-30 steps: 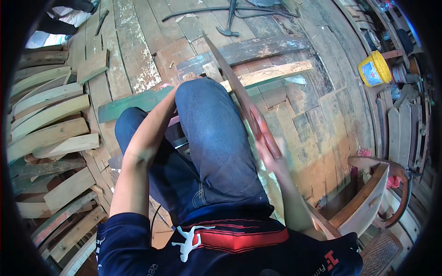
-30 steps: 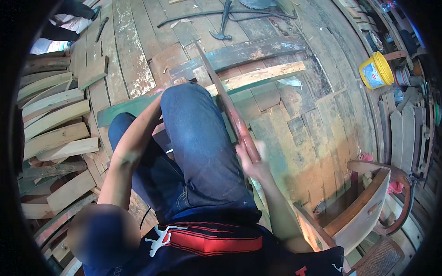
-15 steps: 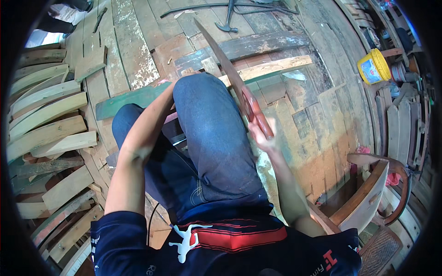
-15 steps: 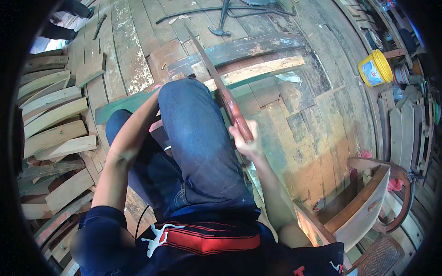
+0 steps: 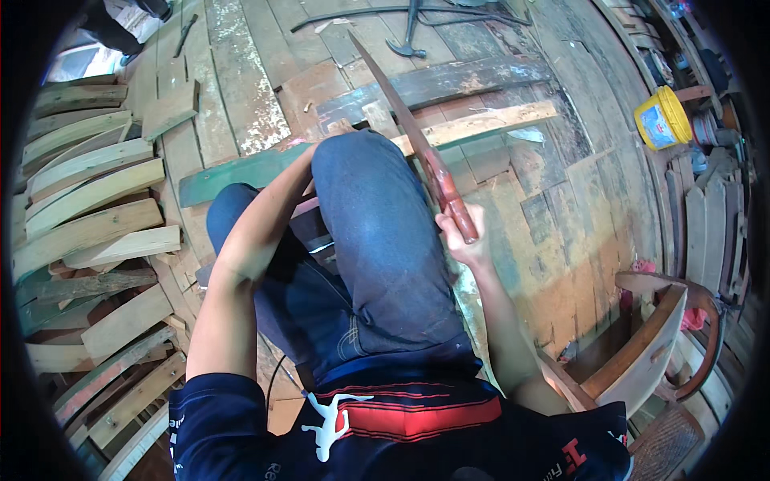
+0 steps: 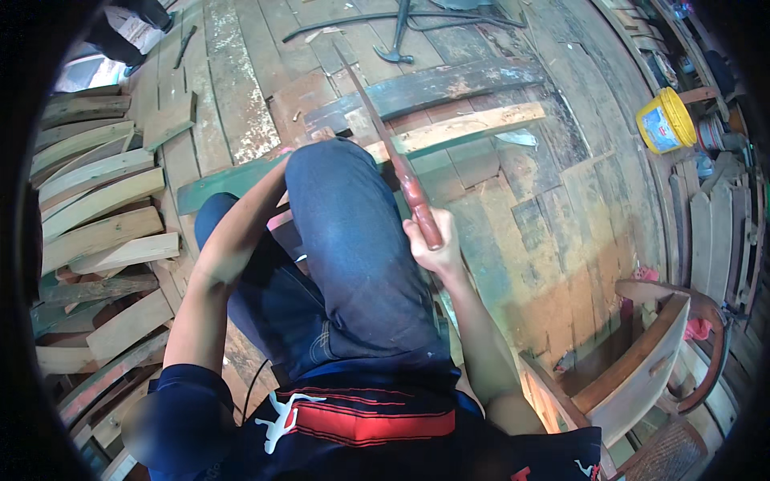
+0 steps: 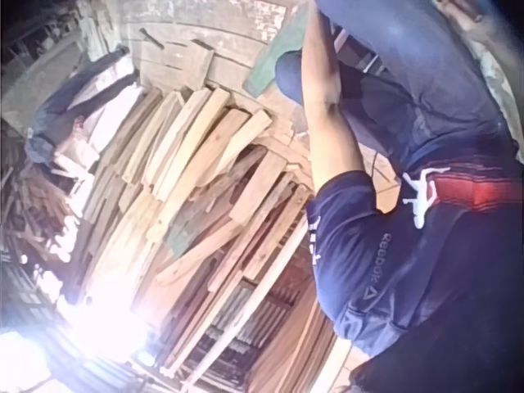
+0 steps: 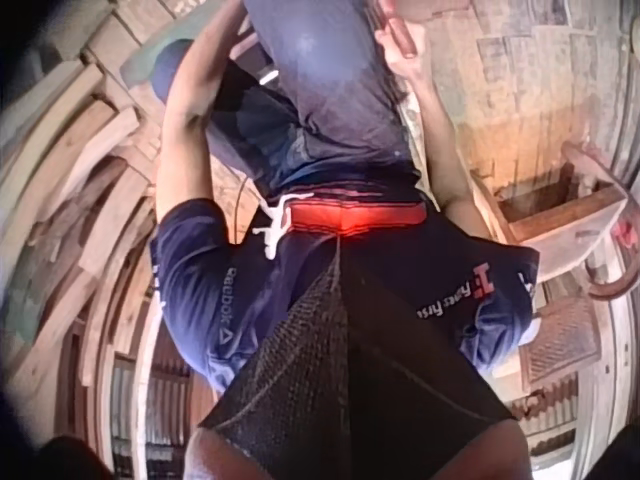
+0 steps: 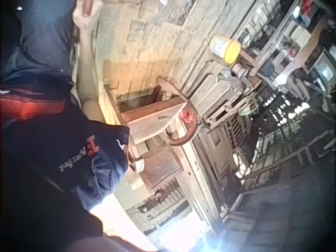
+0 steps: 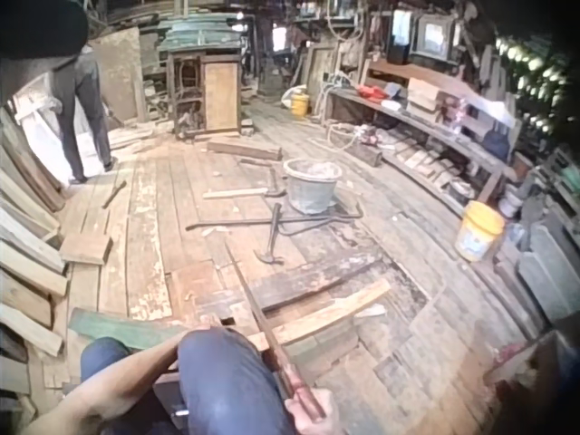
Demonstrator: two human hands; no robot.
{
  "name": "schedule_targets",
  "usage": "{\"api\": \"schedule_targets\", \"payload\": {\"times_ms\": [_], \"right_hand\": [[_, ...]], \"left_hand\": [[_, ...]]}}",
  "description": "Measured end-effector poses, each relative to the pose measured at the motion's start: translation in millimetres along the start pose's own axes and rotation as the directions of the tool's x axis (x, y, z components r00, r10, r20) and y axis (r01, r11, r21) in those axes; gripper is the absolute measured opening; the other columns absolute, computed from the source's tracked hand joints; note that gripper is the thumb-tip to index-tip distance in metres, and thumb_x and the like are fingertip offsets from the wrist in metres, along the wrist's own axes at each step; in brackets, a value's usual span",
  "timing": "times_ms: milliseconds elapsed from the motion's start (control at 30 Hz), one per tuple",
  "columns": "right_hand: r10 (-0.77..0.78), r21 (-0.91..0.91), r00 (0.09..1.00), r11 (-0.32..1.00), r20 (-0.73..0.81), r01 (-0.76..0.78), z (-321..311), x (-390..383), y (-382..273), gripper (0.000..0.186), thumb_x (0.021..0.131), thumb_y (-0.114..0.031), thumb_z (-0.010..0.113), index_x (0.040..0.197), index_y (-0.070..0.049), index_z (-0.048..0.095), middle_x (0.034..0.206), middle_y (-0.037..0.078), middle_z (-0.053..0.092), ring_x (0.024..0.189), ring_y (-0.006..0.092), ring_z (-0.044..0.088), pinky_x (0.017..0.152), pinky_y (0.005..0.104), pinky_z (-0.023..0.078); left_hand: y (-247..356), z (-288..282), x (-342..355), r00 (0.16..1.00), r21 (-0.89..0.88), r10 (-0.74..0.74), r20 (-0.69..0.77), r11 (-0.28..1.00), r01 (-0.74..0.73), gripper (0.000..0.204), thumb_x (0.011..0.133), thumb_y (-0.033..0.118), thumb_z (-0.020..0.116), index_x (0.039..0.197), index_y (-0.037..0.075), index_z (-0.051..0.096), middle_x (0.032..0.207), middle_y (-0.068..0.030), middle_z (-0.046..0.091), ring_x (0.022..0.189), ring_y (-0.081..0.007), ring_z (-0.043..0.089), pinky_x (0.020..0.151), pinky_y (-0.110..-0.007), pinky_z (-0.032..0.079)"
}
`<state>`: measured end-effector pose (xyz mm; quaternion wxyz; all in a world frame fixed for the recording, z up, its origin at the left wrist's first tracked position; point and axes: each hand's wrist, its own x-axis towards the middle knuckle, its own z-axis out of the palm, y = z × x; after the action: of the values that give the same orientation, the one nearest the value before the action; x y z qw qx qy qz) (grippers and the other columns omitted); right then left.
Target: The person is using a hand saw to cut through a piece of wood in a workshop.
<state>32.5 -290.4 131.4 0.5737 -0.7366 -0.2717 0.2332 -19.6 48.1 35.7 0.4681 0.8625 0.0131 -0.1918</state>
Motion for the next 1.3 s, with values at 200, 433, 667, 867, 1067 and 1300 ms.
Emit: {"api": "schedule_targets", "payload": {"times_ms": [200,433,667,867,1067,1300], "right_hand": [[0.092,0.106,0.996,0.99,0.021,-0.094,3.2,-7.1,0.4,0.019,0.074,-0.002,0.06,0.06,-0.002,0.047,0.05,0.004,0.045,0.046,0.0118,0.044,0.046,0.0295,0.035],[0.15,0.159,0.989,0.976,-0.009,-0.147,-2.5,-4.7,18.2,0.02,0.074,-0.005,0.062,0.061,-0.003,0.048,0.05,0.003,0.045,0.046,0.0113,0.044,0.046,0.0293,0.035],[0.159,0.137,0.987,0.978,-0.028,-0.154,5.2,-21.8,-3.9,0.017,0.075,-0.003,0.06,0.062,-0.002,0.048,0.051,0.004,0.046,0.046,0.0123,0.045,0.046,0.0295,0.036],[0.243,0.229,0.969,0.946,-0.035,-0.229,6.1,-35.1,-11.6,0.017,0.076,-0.002,0.059,0.063,-0.003,0.048,0.049,0.001,0.046,0.043,0.0093,0.046,0.043,0.0262,0.035],[0.225,0.175,0.974,0.96,-0.026,-0.217,0.7,-6.8,-11.5,0.014,0.075,-0.001,0.058,0.065,-0.003,0.048,0.05,0.001,0.045,0.045,0.0083,0.045,0.044,0.0262,0.035],[0.115,0.047,0.99,0.993,-0.085,-0.111,-15.7,-0.6,3.2,0.014,0.073,-0.004,0.06,0.065,-0.002,0.049,0.053,0.003,0.047,0.048,0.0115,0.046,0.047,0.0285,0.036]], "left_hand": [[11.1,-46.1,-42.6,0.952,0.13,-0.183,0.245,0.979,0.155,0.051,0.08,0.033,0.062,0.119,0.001,0.055,0.118,-0.016,0.058,0.108,-0.0249,0.054,0.093,-0.035,0.042],[31.9,28.3,-73.1,0.979,0.679,0.004,-0.205,0.72,0.14,0.05,0.075,0.027,0.058,0.118,0.003,0.054,0.1,-0.0215,0.062,0.094,-0.0334,0.06,0.083,-0.04,0.046],[5.3,36.9,-73.3,0.809,0.467,-0.358,-0.465,0.677,0.568,0.038,0.082,0.032,0.046,0.103,0.003,0.059,0.097,-0.0215,0.061,0.087,-0.0378,0.059,0.075,-0.045,0.045],[-17.8,27.1,-60.6,0.916,0.645,-0.118,-0.384,0.675,0.358,0.032,0.084,0.032,0.044,0.084,0.005,0.062,0.082,-0.0215,0.06,0.079,-0.0372,0.058,0.071,-0.045,0.044],[-5.7,48.8,-63.8,0.841,0.498,-0.226,-0.492,0.719,0.485,0.031,0.083,0.03,0.047,0.091,0.004,0.063,0.084,-0.0201,0.062,0.079,-0.0357,0.06,0.072,-0.044,0.045],[-0.9,71.3,-56.0,0.798,0.445,-0.093,-0.595,0.789,0.423,0.022,0.08,0.021,0.049,0.087,0.007,0.065,0.081,-0.011,0.065,0.076,-0.0302,0.062,0.068,-0.045,0.044]]}}
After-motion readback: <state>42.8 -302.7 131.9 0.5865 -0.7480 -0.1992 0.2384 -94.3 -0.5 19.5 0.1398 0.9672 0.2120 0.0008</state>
